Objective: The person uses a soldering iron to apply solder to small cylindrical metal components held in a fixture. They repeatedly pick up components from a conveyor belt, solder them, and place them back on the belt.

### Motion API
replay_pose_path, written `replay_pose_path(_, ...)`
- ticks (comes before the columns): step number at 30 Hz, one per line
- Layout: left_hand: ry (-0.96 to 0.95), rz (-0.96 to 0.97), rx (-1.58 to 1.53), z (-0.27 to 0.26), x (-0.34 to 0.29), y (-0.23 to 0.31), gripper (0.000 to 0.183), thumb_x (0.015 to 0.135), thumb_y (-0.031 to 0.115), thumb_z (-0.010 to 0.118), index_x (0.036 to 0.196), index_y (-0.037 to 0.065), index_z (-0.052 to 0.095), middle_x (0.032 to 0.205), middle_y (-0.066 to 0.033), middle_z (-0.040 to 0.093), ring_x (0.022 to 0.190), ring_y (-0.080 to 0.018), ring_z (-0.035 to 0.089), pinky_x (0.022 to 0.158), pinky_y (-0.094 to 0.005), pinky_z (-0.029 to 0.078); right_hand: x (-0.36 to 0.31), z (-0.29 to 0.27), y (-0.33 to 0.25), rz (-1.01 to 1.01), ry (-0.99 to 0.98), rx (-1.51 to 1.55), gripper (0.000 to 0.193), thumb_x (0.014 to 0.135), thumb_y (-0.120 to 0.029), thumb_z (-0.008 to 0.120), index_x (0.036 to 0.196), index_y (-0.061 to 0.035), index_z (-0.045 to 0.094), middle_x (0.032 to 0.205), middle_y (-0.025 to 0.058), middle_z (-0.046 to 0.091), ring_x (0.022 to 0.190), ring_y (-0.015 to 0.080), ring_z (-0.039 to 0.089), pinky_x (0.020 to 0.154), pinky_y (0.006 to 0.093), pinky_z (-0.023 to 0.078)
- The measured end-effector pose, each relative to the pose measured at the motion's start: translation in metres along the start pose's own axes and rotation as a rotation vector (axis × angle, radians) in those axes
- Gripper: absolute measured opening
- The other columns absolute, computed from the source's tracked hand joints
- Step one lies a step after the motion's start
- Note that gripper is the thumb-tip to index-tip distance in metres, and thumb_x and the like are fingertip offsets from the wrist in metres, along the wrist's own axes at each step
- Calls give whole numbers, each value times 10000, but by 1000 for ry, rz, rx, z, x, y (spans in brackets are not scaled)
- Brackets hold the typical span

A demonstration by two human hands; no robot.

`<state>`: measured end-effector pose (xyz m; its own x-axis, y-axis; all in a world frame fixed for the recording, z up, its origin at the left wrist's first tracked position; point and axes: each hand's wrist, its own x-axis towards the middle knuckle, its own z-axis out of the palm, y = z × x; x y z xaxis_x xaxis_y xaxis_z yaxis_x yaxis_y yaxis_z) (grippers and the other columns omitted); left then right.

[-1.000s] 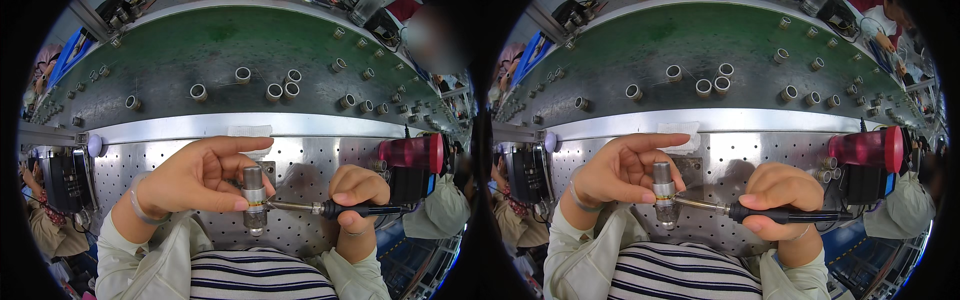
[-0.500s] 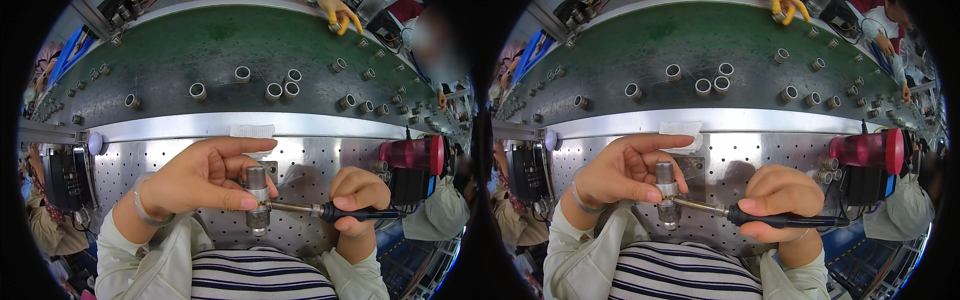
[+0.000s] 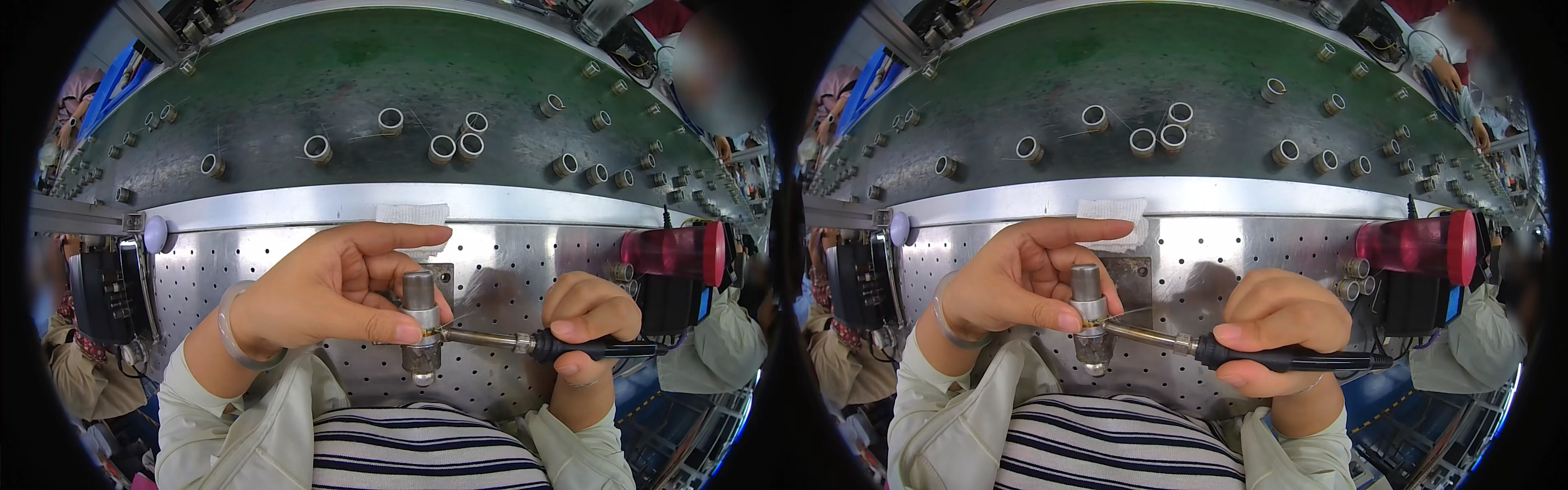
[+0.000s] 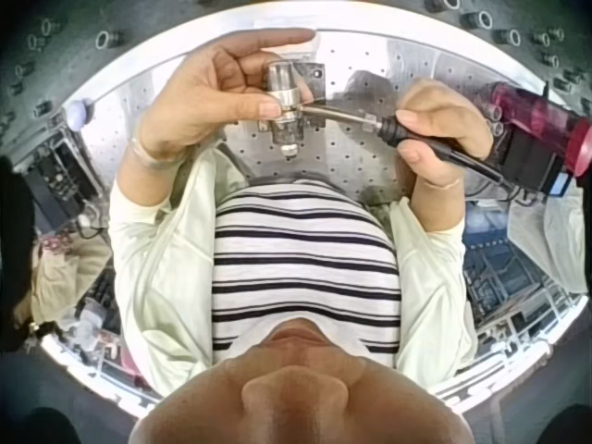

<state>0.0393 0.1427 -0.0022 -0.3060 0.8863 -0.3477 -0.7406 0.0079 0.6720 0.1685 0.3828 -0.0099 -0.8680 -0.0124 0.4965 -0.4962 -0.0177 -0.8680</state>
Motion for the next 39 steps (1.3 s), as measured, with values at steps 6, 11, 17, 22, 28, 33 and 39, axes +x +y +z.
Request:
replay_pose_path(6,4,-4,5,0,-1,1,791,714,-73,722,1393,-62,316,1017,-231,629,903,-185,641,809,-239,511,0,1,2,-15,-19,1,303,614,-56,823,852,25,653,676,106,613,560,209,577,521,279,450)
replay_pose_path(11,13,-2,16,0,-2,2,792,713,-68,725,1393,-60,319,1006,-230,632,897,-177,640,801,-235,511,3,3,2,-23,-42,-32,301,614,-53,823,847,23,649,677,107,614,551,209,577,512,278,449)
replay_pose_path(17,18,-2,27,-1,-4,1,786,712,-62,728,1391,-55,331,1034,-225,623,895,-167,631,796,-226,506,3,6,1,-21,-35,-48,278,621,-43,812,832,21,642,670,106,613,546,208,576,502,275,446)
replay_pose_path(22,27,6,44,-1,-6,0,779,704,-74,720,1386,-48,346,1045,-190,606,939,-170,611,794,-220,502,1,5,2,-18,-12,-9,283,620,-41,813,842,26,652,672,109,614,547,213,576,509,277,447)
replay_pose_path(28,50,4,19,2,-7,0,768,697,-83,704,1381,-48,357,1018,-169,608,960,-185,607,798,-220,498,-1,6,3,-10,3,-1,285,617,-54,820,836,30,660,680,117,619,555,216,580,515,281,448)
replay_pose_path(33,44,12,16,0,-7,-1,772,697,-67,709,1382,-51,353,1016,-173,612,948,-184,612,793,-219,498,2,8,4,-9,-16,-20,265,631,-49,804,836,29,656,664,114,613,547,216,577,507,283,446)
replay_pose_path(39,-25,24,6,-10,-6,-5,789,708,-61,709,1403,-14,337,1031,-179,617,932,-163,612,782,-224,497,0,11,5,-30,87,25,217,693,-79,761,830,34,637,627,101,592,509,206,549,480,286,426)
